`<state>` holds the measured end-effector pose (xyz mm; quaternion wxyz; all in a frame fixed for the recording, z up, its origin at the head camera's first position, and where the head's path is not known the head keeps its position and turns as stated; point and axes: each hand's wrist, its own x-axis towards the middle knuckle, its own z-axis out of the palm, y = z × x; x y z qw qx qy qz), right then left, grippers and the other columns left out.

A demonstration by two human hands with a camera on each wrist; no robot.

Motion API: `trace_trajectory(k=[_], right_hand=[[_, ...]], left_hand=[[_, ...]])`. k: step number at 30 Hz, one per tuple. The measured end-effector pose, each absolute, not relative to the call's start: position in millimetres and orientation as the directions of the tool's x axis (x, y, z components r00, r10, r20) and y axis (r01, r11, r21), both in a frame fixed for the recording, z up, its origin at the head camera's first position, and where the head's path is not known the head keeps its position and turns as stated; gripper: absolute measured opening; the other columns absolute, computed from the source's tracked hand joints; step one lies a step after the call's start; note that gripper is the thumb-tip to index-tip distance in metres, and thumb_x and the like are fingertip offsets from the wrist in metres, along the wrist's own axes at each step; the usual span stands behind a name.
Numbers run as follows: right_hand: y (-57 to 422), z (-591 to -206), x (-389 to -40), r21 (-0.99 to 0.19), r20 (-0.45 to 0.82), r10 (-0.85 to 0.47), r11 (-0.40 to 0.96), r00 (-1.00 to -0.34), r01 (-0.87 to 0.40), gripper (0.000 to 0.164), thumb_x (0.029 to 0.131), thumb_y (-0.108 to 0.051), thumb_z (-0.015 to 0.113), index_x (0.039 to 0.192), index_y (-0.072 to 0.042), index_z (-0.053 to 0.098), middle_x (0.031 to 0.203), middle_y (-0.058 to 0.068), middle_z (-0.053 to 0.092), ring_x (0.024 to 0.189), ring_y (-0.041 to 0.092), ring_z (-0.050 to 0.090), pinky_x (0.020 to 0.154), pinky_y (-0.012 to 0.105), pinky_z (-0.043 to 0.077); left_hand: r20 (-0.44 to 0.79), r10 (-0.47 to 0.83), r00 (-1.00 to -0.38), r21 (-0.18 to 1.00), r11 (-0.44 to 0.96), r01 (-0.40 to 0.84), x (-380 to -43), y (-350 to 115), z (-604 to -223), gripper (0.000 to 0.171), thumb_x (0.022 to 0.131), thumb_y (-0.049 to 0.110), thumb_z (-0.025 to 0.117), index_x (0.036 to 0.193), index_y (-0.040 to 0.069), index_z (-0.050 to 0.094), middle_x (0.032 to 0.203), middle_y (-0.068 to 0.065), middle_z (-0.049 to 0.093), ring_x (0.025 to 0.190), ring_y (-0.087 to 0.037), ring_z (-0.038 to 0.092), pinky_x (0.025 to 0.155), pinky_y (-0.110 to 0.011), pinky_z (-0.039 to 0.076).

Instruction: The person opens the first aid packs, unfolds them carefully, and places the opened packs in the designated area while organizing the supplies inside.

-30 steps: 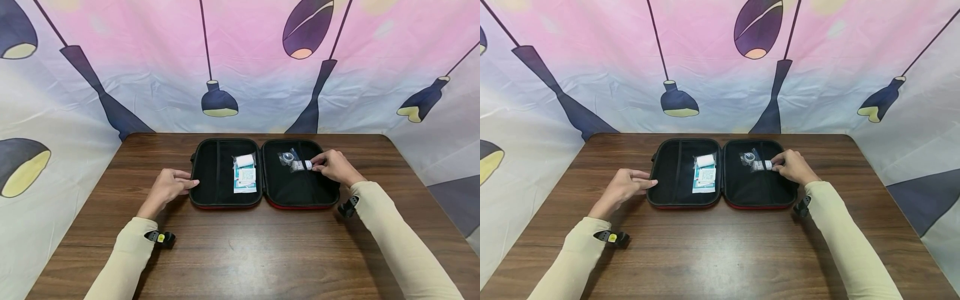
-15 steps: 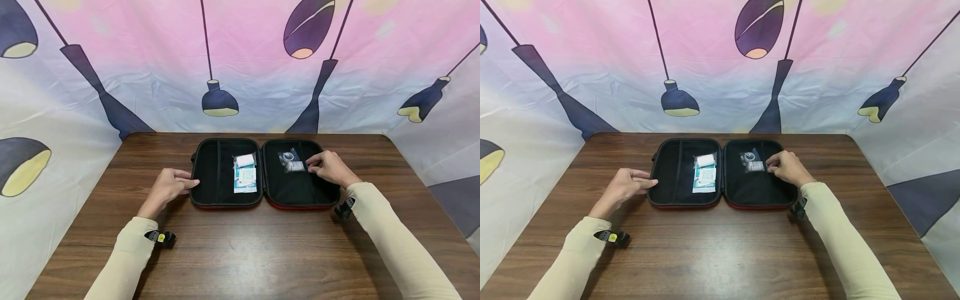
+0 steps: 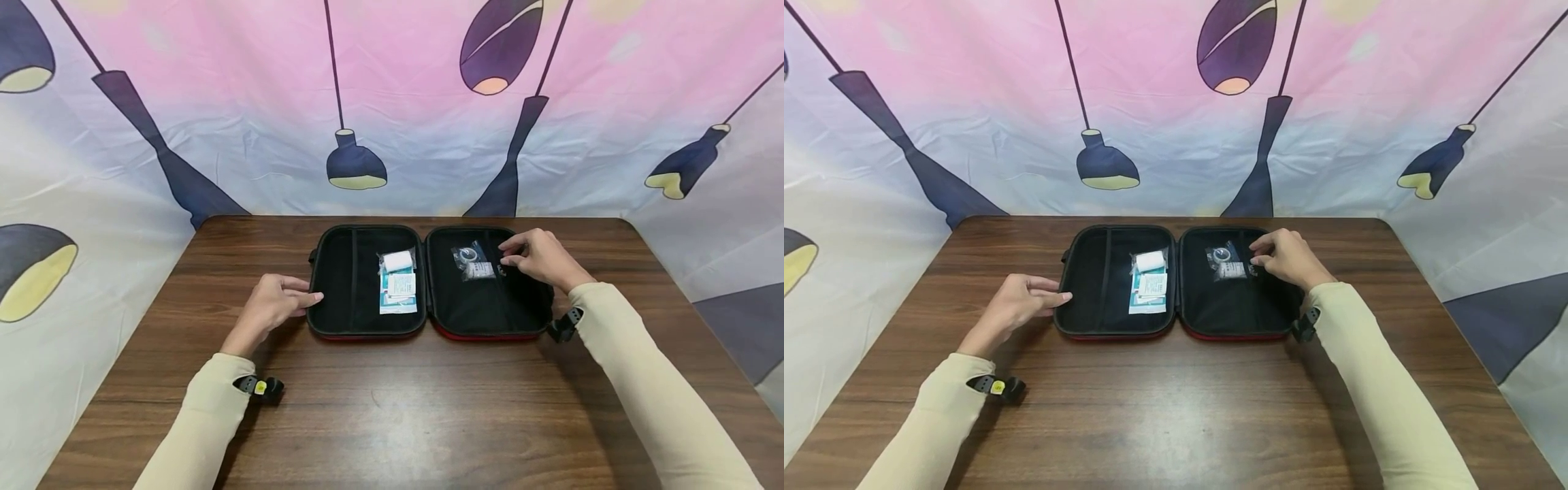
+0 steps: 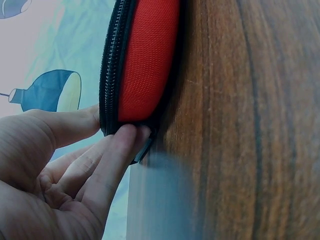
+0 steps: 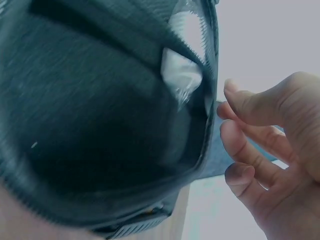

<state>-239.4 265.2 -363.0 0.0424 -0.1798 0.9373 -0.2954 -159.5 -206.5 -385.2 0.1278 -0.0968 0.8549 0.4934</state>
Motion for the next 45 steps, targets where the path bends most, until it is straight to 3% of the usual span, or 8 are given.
trace_trajectory(k=[9,18,26,29,33,39,42,45], right_hand=[[229.2,-357.7,-252.8,-0.564,0.082,-0.423,0.727,-0.902,-0.392,0.029,0.093,-0.009,0.074,0.119,0.003,0.073,0.106,0.018,0.073,0.077,0.024,0.067,0.070,0.042,0.055],[179.4,-354.9,-258.3,-0.599,0.026,-0.465,0.701,-0.885,-0.386,0.038,0.093,-0.016,0.076,0.127,-0.002,0.070,0.126,0.016,0.068,0.091,0.026,0.069,0.079,0.044,0.057],[141.3,-361.6,-262.3,-0.573,0.005,-0.512,0.702,-0.859,-0.422,0.040,0.093,-0.019,0.077,0.129,-0.004,0.069,0.135,0.016,0.063,0.061,0.018,0.060,0.067,0.035,0.048],[131.4,-364.4,-261.8,-0.559,-0.009,-0.512,0.715,-0.859,-0.420,0.043,0.093,-0.020,0.077,0.131,-0.003,0.067,0.140,0.017,0.060,0.047,0.014,0.044,0.059,0.032,0.043],[120.5,-367.6,-261.0,-0.546,-0.028,-0.503,0.732,-0.864,-0.408,0.047,0.092,-0.021,0.078,0.134,-0.003,0.065,0.144,0.017,0.057,0.043,0.012,0.029,0.054,0.031,0.034],[107.8,-372.5,-260.9,-0.510,-0.036,-0.489,0.759,-0.872,-0.405,0.048,0.092,-0.021,0.078,0.135,-0.005,0.065,0.145,0.015,0.056,0.054,0.014,0.045,0.060,0.031,0.038],[102.9,-375.0,-260.5,-0.497,-0.047,-0.488,0.768,-0.871,-0.403,0.047,0.092,-0.021,0.078,0.135,-0.006,0.065,0.145,0.015,0.056,0.057,0.019,0.046,0.059,0.032,0.038],[99.4,-377.2,-259.7,-0.484,-0.058,-0.486,0.778,-0.872,-0.401,0.046,0.092,-0.022,0.078,0.134,-0.007,0.067,0.144,0.014,0.057,0.076,0.023,0.061,0.067,0.033,0.045]], left_hand=[[-0.316,-0.041,-0.948,0.812,0.505,-0.292,-159.7,-206.8,-383.9,0.057,0.092,0.023,0.078,0.135,-0.007,0.058,0.127,-0.027,0.065,0.109,-0.031,0.069,0.089,-0.038,0.059],[-0.315,-0.039,-0.948,0.814,0.503,-0.291,-160.5,-205.8,-384.3,0.056,0.091,0.023,0.079,0.134,-0.007,0.059,0.126,-0.026,0.065,0.109,-0.031,0.069,0.088,-0.037,0.059],[-0.317,-0.045,-0.947,0.812,0.503,-0.296,-159.8,-206.2,-384.7,0.055,0.091,0.023,0.079,0.134,-0.007,0.059,0.126,-0.026,0.066,0.109,-0.031,0.069,0.087,-0.036,0.059],[-0.314,-0.042,-0.948,0.813,0.505,-0.292,-160.5,-206.1,-385.0,0.056,0.091,0.023,0.079,0.134,-0.007,0.059,0.126,-0.026,0.066,0.109,-0.030,0.069,0.087,-0.036,0.060],[-0.311,-0.042,-0.949,0.809,0.513,-0.288,-160.7,-206.0,-384.1,0.057,0.091,0.024,0.079,0.134,-0.007,0.059,0.127,-0.026,0.065,0.109,-0.031,0.069,0.087,-0.036,0.060],[-0.316,-0.045,-0.948,0.804,0.517,-0.293,-160.6,-206.5,-382.6,0.057,0.091,0.024,0.079,0.135,-0.006,0.058,0.127,-0.026,0.066,0.108,-0.030,0.070,0.087,-0.036,0.060],[-0.319,-0.046,-0.947,0.805,0.514,-0.296,-160.6,-206.7,-383.0,0.057,0.091,0.024,0.079,0.135,-0.006,0.058,0.127,-0.026,0.065,0.108,-0.030,0.070,0.087,-0.037,0.060],[-0.322,-0.046,-0.946,0.805,0.512,-0.299,-160.8,-206.7,-383.9,0.058,0.091,0.025,0.079,0.136,-0.006,0.058,0.128,-0.026,0.065,0.108,-0.030,0.070,0.087,-0.037,0.060]])
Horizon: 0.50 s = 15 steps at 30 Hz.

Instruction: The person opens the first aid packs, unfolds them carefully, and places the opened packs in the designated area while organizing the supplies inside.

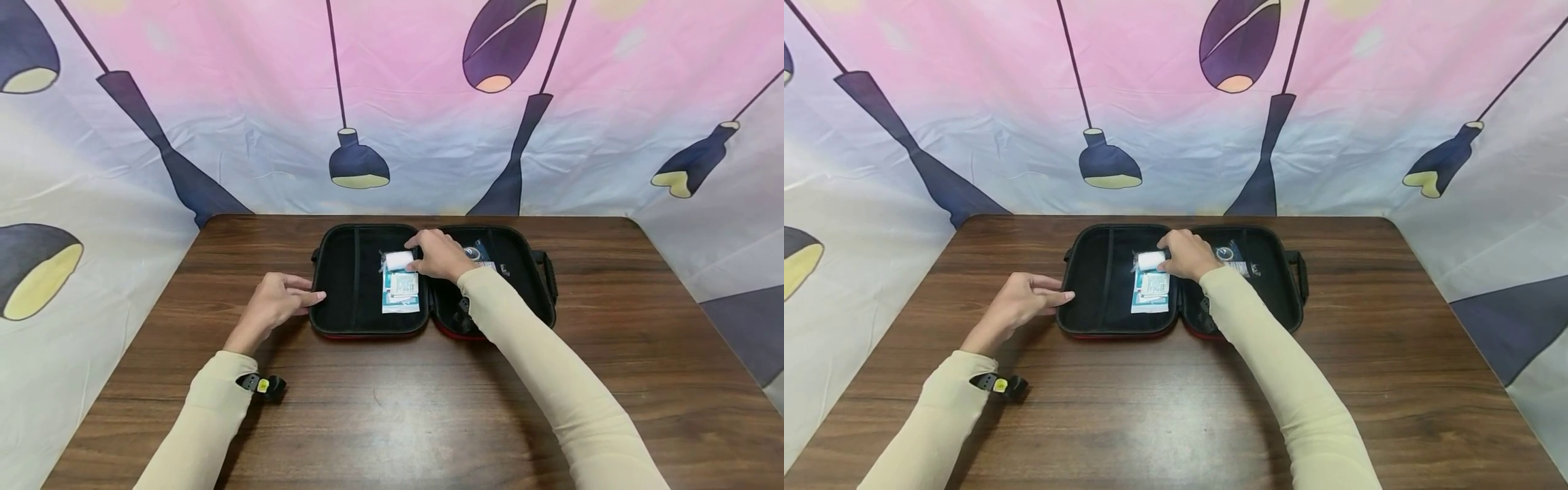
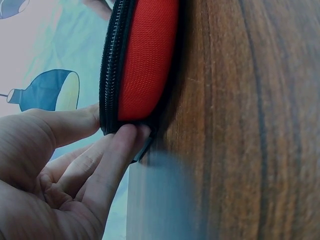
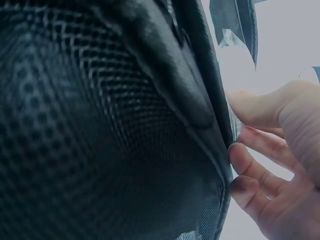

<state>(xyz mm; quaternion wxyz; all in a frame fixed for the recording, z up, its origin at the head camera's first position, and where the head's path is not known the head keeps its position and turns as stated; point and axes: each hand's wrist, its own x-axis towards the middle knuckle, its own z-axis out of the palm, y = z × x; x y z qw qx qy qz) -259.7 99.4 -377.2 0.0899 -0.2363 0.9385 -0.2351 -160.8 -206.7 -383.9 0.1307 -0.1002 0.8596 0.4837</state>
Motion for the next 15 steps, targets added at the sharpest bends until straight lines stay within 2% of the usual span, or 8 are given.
trace_trajectory(k=[2,4,7,15], right_hand=[[98.5,-378.1,-258.8,-0.480,-0.060,-0.485,0.780,-0.872,-0.401,0.044,0.092,-0.021,0.077,0.133,-0.007,0.068,0.142,0.013,0.058,0.095,0.026,0.066,0.076,0.036,0.050],[98.5,-378.8,-258.0,-0.483,-0.057,-0.485,0.779,-0.873,-0.401,0.041,0.093,-0.020,0.077,0.131,-0.007,0.069,0.140,0.013,0.060,0.107,0.028,0.065,0.084,0.039,0.053],[99.3,-379.2,-257.5,-0.494,-0.043,-0.486,0.770,-0.873,-0.404,0.037,0.094,-0.019,0.076,0.128,-0.007,0.070,0.138,0.013,0.061,0.108,0.029,0.065,0.087,0.042,0.054],[104.5,-372.1,-259.1,-0.527,0.014,-0.491,0.737,-0.871,-0.423,0.033,0.093,-0.018,0.077,0.123,-0.006,0.072,0.134,0.013,0.063,0.106,0.029,0.065,0.080,0.041,0.055]], left_hand=[[-0.322,-0.046,-0.946,0.806,0.511,-0.299,-160.9,-206.4,-384.2,0.059,0.091,0.025,0.079,0.136,-0.006,0.058,0.128,-0.026,0.065,0.108,-0.031,0.070,0.087,-0.036,0.060],[-0.322,-0.045,-0.946,0.807,0.510,-0.299,-160.8,-206.2,-384.3,0.059,0.091,0.025,0.079,0.136,-0.006,0.058,0.128,-0.026,0.065,0.108,-0.031,0.070,0.087,-0.037,0.060],[-0.319,-0.047,-0.946,0.809,0.507,-0.298,-160.5,-206.0,-384.5,0.057,0.091,0.023,0.079,0.135,-0.006,0.058,0.127,-0.026,0.065,0.108,-0.031,0.070,0.087,-0.036,0.060],[-0.313,-0.049,-0.949,0.810,0.509,-0.293,-160.9,-204.1,-385.3,0.055,0.091,0.023,0.079,0.133,-0.007,0.060,0.123,-0.025,0.068,0.105,-0.031,0.071,0.085,-0.036,0.060]])
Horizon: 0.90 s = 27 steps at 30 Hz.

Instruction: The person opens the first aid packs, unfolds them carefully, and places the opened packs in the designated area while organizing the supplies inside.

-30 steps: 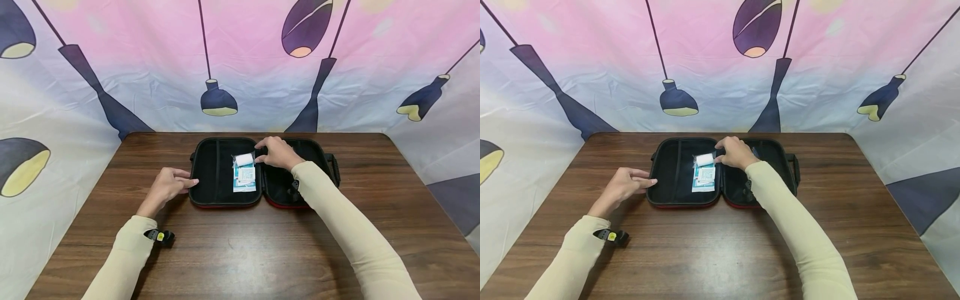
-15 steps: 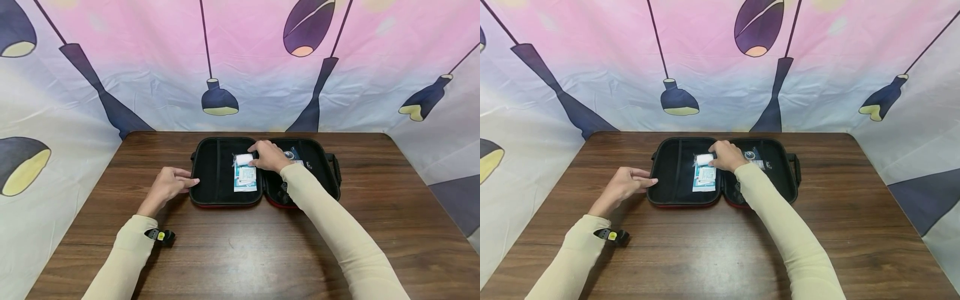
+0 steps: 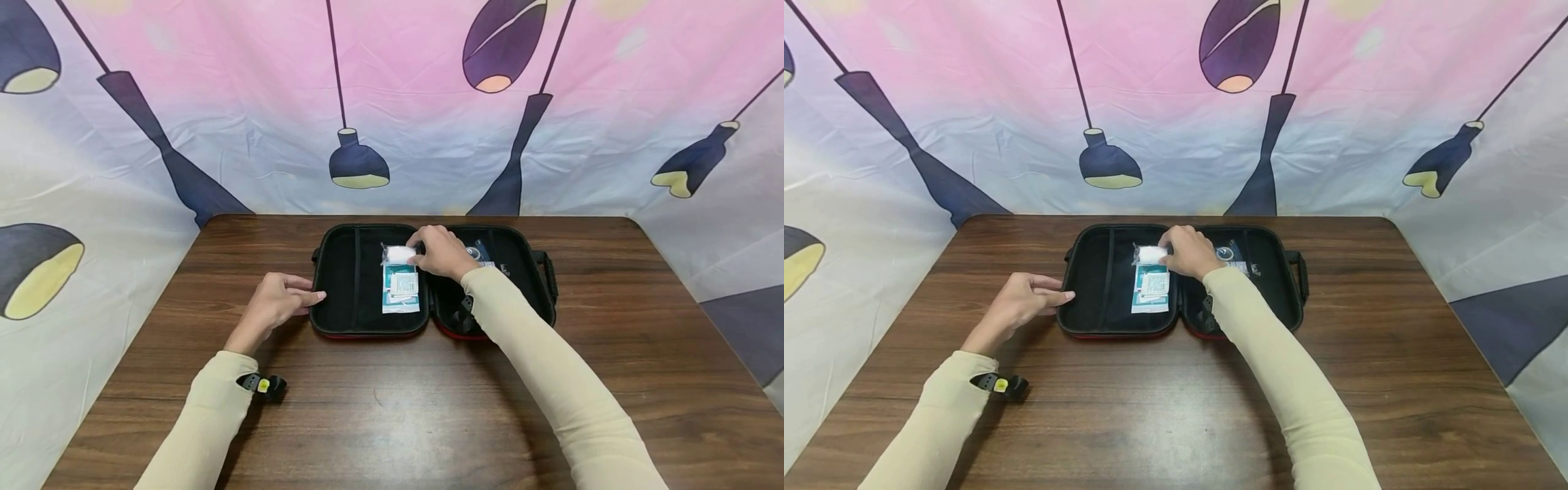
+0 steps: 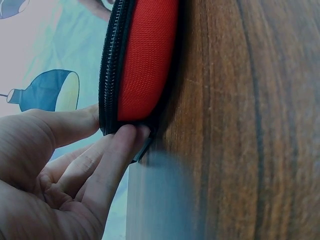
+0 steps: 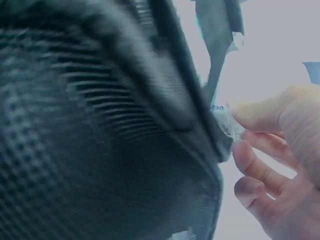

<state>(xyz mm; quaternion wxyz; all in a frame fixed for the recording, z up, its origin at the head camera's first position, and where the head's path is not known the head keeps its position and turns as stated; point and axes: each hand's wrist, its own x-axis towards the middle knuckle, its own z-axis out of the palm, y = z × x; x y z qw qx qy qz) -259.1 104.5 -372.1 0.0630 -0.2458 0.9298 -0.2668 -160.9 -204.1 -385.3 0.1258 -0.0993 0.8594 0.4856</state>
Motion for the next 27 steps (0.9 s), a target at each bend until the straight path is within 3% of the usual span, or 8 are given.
trace_trajectory(k=[4,16,27], right_hand=[[111.0,-362.3,-259.5,-0.543,0.029,-0.486,0.726,-0.873,-0.422,0.031,0.092,-0.018,0.078,0.120,-0.005,0.073,0.129,0.013,0.065,0.109,0.030,0.064,0.087,0.045,0.055],[149.1,-349.7,-252.0,-0.524,0.022,-0.473,0.745,-0.881,-0.413,0.025,0.090,-0.015,0.079,0.114,-0.006,0.075,0.117,0.013,0.070,0.078,0.024,0.061,0.068,0.037,0.048],[219.2,-347.7,-245.1,-0.489,0.036,-0.451,0.771,-0.892,-0.409,0.024,0.086,-0.014,0.082,0.107,-0.003,0.077,0.105,0.016,0.072,0.062,0.020,0.056,0.062,0.037,0.045]], left_hand=[[-0.313,-0.050,-0.948,0.813,0.503,-0.295,-160.5,-203.9,-384.1,0.055,0.091,0.022,0.079,0.133,-0.007,0.060,0.123,-0.025,0.067,0.106,-0.030,0.071,0.085,-0.036,0.060],[-0.323,-0.049,-0.945,0.810,0.501,-0.303,-159.7,-204.5,-383.1,0.057,0.091,0.022,0.079,0.135,-0.007,0.058,0.126,-0.026,0.066,0.108,-0.031,0.070,0.087,-0.036,0.060],[-0.322,-0.048,-0.945,0.811,0.501,-0.302,-159.3,-204.2,-383.1,0.056,0.092,0.022,0.078,0.135,-0.007,0.058,0.126,-0.026,0.066,0.108,-0.032,0.070,0.088,-0.037,0.059]])
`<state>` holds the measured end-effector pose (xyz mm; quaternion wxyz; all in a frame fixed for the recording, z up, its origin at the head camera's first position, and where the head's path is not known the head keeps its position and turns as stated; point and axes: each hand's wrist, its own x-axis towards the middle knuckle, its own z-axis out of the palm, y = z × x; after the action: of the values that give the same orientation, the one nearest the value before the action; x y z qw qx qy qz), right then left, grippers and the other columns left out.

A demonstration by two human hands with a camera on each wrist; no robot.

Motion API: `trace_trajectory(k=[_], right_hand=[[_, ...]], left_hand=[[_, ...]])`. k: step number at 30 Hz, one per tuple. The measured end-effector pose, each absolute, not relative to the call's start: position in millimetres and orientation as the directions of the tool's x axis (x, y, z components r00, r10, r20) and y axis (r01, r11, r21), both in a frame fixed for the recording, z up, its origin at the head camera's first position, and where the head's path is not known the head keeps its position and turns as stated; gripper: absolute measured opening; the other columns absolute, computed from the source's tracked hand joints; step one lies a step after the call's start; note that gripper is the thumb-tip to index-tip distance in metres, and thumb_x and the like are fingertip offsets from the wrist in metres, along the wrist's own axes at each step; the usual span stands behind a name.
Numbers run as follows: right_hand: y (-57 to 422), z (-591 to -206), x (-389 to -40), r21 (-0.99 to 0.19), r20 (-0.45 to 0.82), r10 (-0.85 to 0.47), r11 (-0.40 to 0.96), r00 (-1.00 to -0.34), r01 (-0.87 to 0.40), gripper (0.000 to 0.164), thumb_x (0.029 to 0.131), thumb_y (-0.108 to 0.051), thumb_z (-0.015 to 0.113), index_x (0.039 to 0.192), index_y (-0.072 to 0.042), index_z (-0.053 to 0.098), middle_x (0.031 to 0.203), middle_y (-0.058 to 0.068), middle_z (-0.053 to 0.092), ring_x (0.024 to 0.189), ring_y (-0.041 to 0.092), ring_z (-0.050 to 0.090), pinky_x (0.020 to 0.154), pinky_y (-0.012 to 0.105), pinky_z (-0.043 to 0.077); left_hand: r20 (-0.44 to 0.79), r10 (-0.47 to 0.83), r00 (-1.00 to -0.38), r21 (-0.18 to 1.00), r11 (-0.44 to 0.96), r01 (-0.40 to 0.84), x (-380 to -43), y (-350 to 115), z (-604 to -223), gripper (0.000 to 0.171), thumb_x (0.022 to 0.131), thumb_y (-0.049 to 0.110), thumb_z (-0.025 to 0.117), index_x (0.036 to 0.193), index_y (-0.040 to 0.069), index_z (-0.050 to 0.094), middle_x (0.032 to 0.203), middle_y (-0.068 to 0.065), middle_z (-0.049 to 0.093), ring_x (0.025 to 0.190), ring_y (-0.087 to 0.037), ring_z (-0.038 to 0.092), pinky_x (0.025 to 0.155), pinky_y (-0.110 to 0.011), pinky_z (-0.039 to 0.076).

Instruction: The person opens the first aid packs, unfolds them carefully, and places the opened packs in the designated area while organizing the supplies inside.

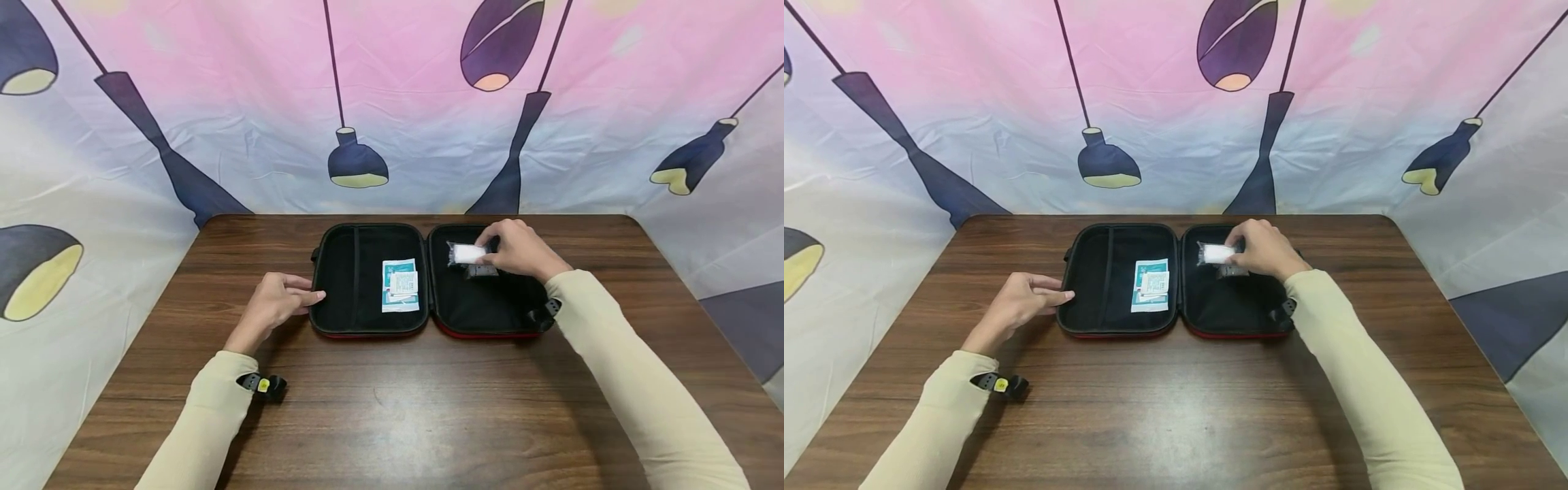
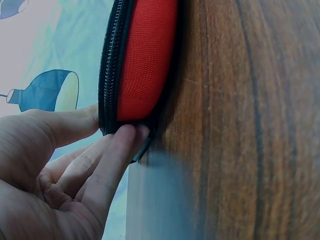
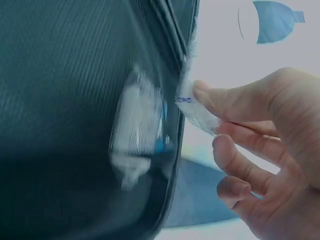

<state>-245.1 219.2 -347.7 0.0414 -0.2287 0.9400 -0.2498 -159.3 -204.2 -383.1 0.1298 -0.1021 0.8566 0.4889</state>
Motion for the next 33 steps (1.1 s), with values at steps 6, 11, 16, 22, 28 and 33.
trace_trajectory(k=[6,11,16,22,28,33], right_hand=[[251.4,-346.4,-237.2,-0.467,0.007,-0.412,0.804,-0.911,-0.367,0.021,0.085,-0.014,0.083,0.102,-0.003,0.078,0.102,0.016,0.072,0.065,0.021,0.054,0.062,0.037,0.043],[273.8,-348.3,-230.6,-0.472,0.003,-0.382,0.814,-0.924,-0.338,0.021,0.083,-0.012,0.084,0.099,-0.001,0.078,0.097,0.016,0.073,0.063,0.021,0.050,0.059,0.035,0.039],[292.1,-350.1,-225.2,-0.487,-0.034,-0.343,0.826,-0.939,-0.284,0.023,0.083,-0.010,0.084,0.101,0.001,0.077,0.089,0.015,0.071,0.062,0.021,0.047,0.057,0.034,0.039],[302.9,-353.0,-221.4,-0.471,-0.066,-0.341,0.839,-0.938,-0.272,0.024,0.082,-0.009,0.084,0.102,0.002,0.077,0.090,0.015,0.070,0.066,0.021,0.048,0.060,0.034,0.041],[305.7,-355.3,-218.1,-0.456,-0.060,-0.358,0.840,-0.932,-0.294,0.022,0.081,-0.008,0.085,0.099,0.001,0.078,0.089,0.011,0.071,0.069,0.020,0.054,0.062,0.034,0.045],[301.6,-358.0,-217.3,-0.456,-0.062,-0.377,0.834,-0.924,-0.309,0.021,0.080,-0.010,0.086,0.098,-0.001,0.078,0.092,0.012,0.071,0.067,0.020,0.050,0.060,0.034,0.043]], left_hand=[[-0.316,-0.044,-0.948,0.814,0.500,-0.295,-159.7,-204.0,-382.5,0.057,0.092,0.023,0.078,0.135,-0.008,0.057,0.127,-0.027,0.065,0.109,-0.033,0.070,0.089,-0.038,0.059],[-0.315,-0.043,-0.948,0.815,0.499,-0.294,-159.3,-204.0,-381.1,0.057,0.092,0.023,0.078,0.135,-0.008,0.057,0.126,-0.027,0.065,0.108,-0.033,0.070,0.089,-0.037,0.059],[-0.316,-0.039,-0.948,0.817,0.497,-0.293,-158.8,-203.9,-381.5,0.058,0.092,0.023,0.078,0.135,-0.008,0.057,0.127,-0.027,0.065,0.109,-0.032,0.070,0.089,-0.037,0.059],[-0.317,-0.039,-0.948,0.820,0.492,-0.294,-158.2,-204.6,-382.3,0.057,0.092,0.022,0.078,0.136,-0.008,0.057,0.127,-0.027,0.065,0.109,-0.032,0.070,0.089,-0.037,0.059],[-0.319,-0.039,-0.947,0.816,0.496,-0.296,-158.7,-205.4,-383.3,0.058,0.092,0.023,0.078,0.136,-0.008,0.057,0.127,-0.027,0.065,0.109,-0.032,0.070,0.088,-0.037,0.059],[-0.318,-0.041,-0.947,0.815,0.499,-0.295,-159.1,-206.3,-384.3,0.057,0.091,0.022,0.079,0.135,-0.007,0.057,0.126,-0.026,0.065,0.109,-0.032,0.070,0.087,-0.036,0.059]])
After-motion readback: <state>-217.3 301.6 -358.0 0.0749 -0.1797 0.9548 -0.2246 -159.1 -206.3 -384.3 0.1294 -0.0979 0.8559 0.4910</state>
